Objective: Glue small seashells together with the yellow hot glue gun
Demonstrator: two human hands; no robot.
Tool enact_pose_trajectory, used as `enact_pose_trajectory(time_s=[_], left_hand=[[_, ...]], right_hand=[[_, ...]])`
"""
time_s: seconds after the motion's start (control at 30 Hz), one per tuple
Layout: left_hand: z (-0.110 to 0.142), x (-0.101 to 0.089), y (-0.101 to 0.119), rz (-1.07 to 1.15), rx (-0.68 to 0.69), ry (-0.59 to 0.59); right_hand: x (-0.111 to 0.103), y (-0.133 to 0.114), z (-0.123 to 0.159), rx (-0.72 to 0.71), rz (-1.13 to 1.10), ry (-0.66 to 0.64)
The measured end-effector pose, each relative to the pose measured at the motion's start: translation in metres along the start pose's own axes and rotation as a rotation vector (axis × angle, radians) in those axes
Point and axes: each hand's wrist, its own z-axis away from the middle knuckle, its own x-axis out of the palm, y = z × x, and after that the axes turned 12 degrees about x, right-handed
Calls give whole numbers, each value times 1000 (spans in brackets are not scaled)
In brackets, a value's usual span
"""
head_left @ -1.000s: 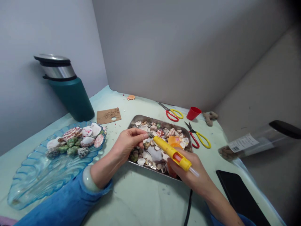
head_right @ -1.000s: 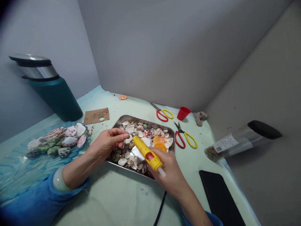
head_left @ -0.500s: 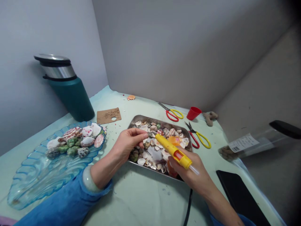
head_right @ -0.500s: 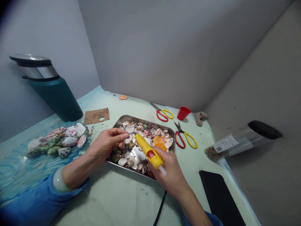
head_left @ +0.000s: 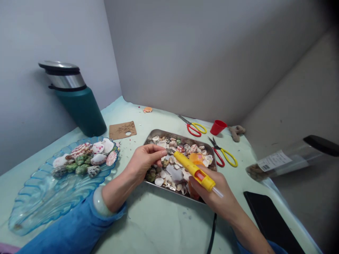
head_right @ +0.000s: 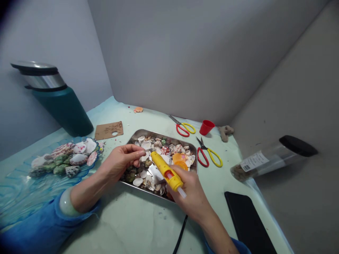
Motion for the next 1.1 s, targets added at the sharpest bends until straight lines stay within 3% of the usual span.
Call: enact_pose_trajectory(time_s=[1.1], left_hand=[[0,0,0,8,-12,-15]], right_hand=[[-1,-1,-1,-35,35,-22]])
